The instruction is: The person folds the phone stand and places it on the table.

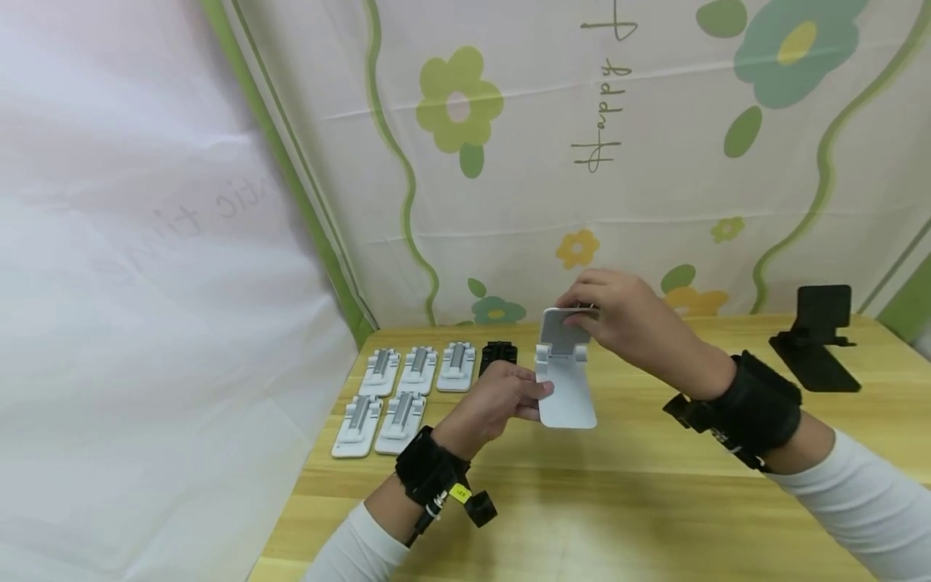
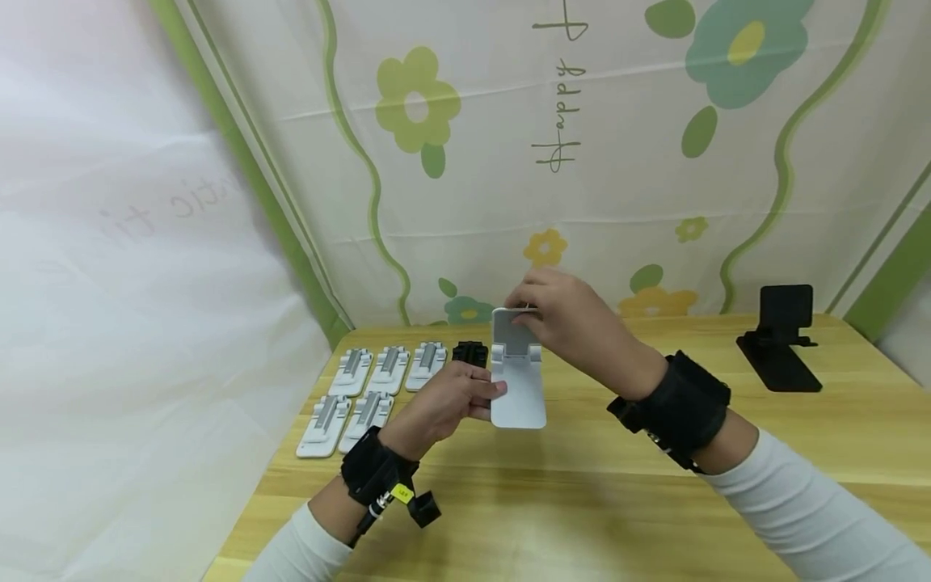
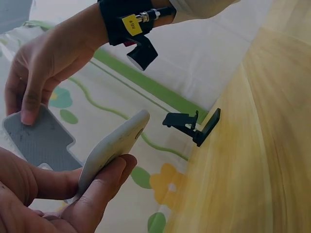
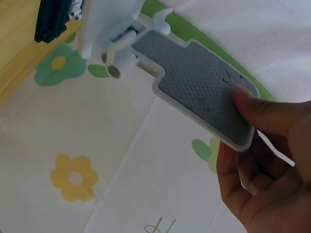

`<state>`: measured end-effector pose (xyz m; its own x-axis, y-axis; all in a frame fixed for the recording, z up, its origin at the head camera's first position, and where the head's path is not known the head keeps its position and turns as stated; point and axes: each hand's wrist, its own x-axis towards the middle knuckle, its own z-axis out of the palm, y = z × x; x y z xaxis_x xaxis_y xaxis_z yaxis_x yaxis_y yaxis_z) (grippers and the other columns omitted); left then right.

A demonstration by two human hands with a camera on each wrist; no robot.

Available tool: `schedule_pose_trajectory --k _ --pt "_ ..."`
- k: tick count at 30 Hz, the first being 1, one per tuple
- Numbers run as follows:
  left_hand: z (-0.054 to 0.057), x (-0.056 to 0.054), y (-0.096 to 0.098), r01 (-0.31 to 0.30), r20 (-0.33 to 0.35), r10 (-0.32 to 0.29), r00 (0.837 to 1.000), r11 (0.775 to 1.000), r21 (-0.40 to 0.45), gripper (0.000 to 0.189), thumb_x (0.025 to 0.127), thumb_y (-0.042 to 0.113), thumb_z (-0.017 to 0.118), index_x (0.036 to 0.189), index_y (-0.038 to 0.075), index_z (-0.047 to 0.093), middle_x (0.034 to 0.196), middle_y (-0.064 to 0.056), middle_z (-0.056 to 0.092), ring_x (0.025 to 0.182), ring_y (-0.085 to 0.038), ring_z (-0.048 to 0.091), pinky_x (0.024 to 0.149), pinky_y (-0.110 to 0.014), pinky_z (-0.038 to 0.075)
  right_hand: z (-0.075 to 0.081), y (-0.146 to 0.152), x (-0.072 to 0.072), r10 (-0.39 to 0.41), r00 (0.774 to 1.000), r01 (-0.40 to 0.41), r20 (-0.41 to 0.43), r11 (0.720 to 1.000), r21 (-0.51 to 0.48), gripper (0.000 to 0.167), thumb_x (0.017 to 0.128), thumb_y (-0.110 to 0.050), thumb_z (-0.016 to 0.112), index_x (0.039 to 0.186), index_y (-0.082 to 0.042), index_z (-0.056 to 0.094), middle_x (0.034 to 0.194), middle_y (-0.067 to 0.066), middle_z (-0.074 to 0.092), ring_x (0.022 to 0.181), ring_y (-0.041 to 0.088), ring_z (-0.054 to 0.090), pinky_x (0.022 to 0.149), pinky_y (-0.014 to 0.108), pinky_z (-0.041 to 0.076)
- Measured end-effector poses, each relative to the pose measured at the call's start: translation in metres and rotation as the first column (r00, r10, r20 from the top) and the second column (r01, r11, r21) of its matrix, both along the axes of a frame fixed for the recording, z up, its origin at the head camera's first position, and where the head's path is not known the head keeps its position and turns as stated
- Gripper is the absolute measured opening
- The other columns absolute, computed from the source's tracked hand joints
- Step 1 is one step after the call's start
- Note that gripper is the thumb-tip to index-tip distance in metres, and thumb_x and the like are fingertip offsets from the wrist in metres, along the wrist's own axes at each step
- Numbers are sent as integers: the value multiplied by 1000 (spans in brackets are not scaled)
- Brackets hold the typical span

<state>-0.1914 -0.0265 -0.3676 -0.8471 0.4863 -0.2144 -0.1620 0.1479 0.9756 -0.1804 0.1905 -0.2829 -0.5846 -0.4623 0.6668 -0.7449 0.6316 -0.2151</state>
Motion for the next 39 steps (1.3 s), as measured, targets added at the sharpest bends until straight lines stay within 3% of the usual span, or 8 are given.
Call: schedule_pose_trajectory --k 3,7,14,21,29,35,39 --pt "2 -1 -2 -10 -2 10 1000 1000 -7 25 100 8 65 115 -10 72 111 -25 75 100 -32 76 81 -35 64 -2 -3 0 -23 1000 23 3 1000 12 21 78 5 84 95 -5 77 90 3 70 84 15 69 72 30 61" --pt "4 -1 -4 -40 -13 40 999 999 -26 23 99 9 66 114 -8 73 107 -23 76 95 -31 77 79 -36 64 -5 -6 3 -20 998 20 -54 1000 2 21 76 7 85 92 -3 75 85 3 67 80 15 69 69 29 61" --pt "5 -1 -9 -54 -30 53 998 998 -12 23 99 7 66 115 -8 72 106 -21 76 92 -30 77 78 -37 64 -7 -13 12 26 985 -20 -168 999 39 20 76 7 85 90 -3 75 80 1 59 72 9 54 57 24 48" --pt "7 -2 -12 -46 -45 46 998 999 6 24 99 8 66 117 -8 72 106 -21 76 91 -29 78 77 -36 64 -11 -17 17 56 976 -46 -209 998 50 22 74 7 86 89 -4 75 78 0 55 70 8 50 55 22 44" --pt "10 -9 -13 -85 -19 87 996 995 60 26 99 4 63 120 -9 70 109 -21 73 84 -18 76 74 -28 63 -32 -30 25 86 949 -53 -303 992 117 21 75 6 85 89 -4 74 82 4 63 73 15 60 59 27 54" --pt "10 -14 -13 -118 -6 119 993 990 78 25 99 1 60 117 -13 70 108 -24 74 87 -23 77 73 -29 63 -40 -36 28 91 930 -51 -356 992 119 22 75 7 85 90 -4 73 83 5 65 76 18 65 64 32 59" --pt "13 -15 -14 -132 4 132 991 987 87 26 99 -2 56 117 -16 68 105 -22 74 86 -20 76 72 -26 62 -47 -38 29 93 919 -45 -384 990 132 27 72 11 85 90 -3 72 83 6 66 76 18 66 65 32 59"
